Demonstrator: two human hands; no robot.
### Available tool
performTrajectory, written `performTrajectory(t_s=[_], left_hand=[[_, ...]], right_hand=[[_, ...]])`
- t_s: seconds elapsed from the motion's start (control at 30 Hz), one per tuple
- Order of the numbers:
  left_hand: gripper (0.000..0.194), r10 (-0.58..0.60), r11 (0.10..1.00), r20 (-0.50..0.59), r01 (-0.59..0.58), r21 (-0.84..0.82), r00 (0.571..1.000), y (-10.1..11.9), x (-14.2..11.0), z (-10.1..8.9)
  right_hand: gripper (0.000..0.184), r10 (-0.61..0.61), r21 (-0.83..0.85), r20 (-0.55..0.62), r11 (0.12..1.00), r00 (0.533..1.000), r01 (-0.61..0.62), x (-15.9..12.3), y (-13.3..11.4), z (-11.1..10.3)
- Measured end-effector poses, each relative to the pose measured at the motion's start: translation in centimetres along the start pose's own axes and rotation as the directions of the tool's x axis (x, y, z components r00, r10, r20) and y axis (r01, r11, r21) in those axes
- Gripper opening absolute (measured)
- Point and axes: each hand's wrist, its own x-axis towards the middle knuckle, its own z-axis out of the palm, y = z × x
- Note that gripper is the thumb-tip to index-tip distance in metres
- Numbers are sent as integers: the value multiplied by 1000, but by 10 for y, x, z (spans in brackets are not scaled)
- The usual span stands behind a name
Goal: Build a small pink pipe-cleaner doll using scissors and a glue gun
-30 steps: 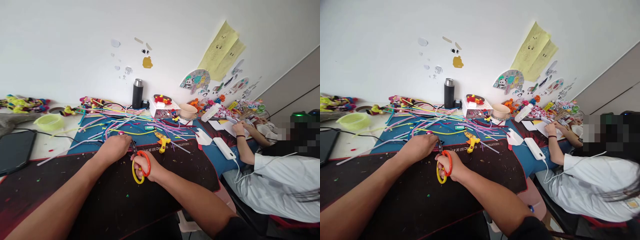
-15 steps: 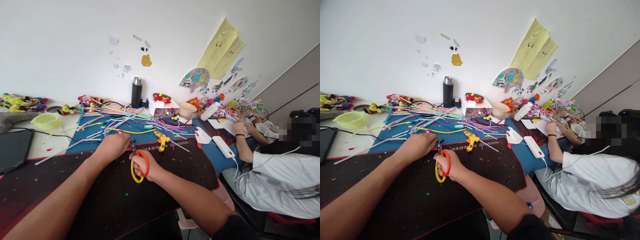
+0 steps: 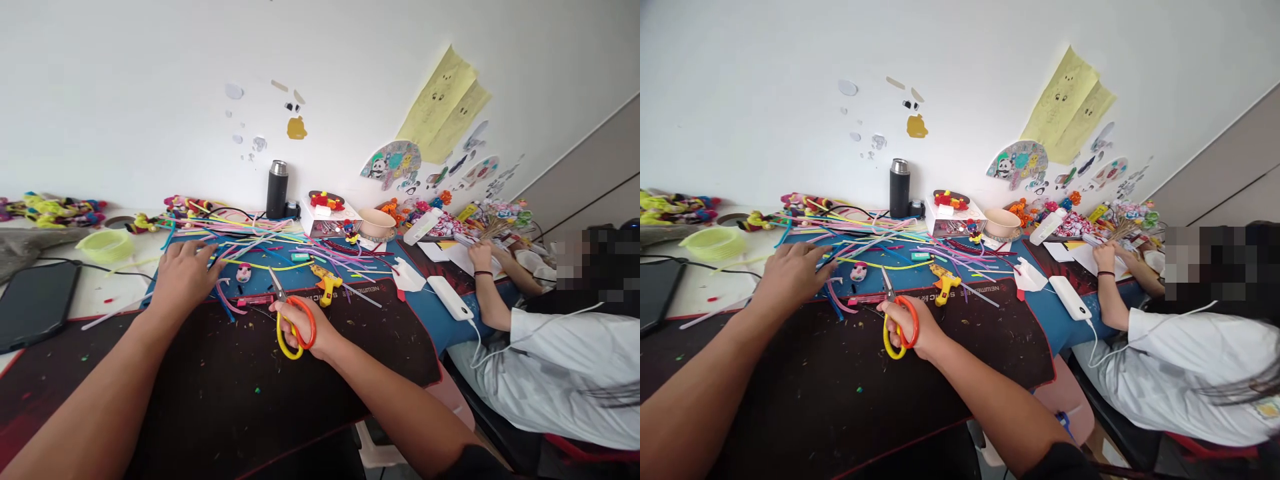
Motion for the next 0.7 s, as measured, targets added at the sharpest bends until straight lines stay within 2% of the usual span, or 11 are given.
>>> performTrajectory(t_s=[0.1, 0.17, 0.33, 0.43, 0.53, 0.7], left_hand=[[55, 88, 996, -138, -83, 43, 986, 11, 0, -3], [47, 169, 986, -164, -167, 28, 972, 23, 1, -8], [35, 309, 951, 33, -308, -29, 951, 58, 5, -13], [33, 353, 933, 227, -358, -20, 907, 74, 10, -4], [25, 369, 926, 284, -377, -28, 885, 83, 15, 11], [16, 359, 932, 320, -358, -64, 877, 85, 15, 36]], right_hand=[[37, -72, -121, -18, 990, 997, 69, -1, -2, -9], [42, -120, -208, -30, 972, 992, 111, -2, -4, -17], [49, -125, -322, -55, 941, 991, 101, -1, -9, -36], [49, -112, -381, -60, 921, 992, 81, 3, -8, -42], [50, -113, -429, -64, 900, 991, 75, 5, -6, -43], [52, -152, -545, -42, 832, 988, 105, 4, -9, -44]])
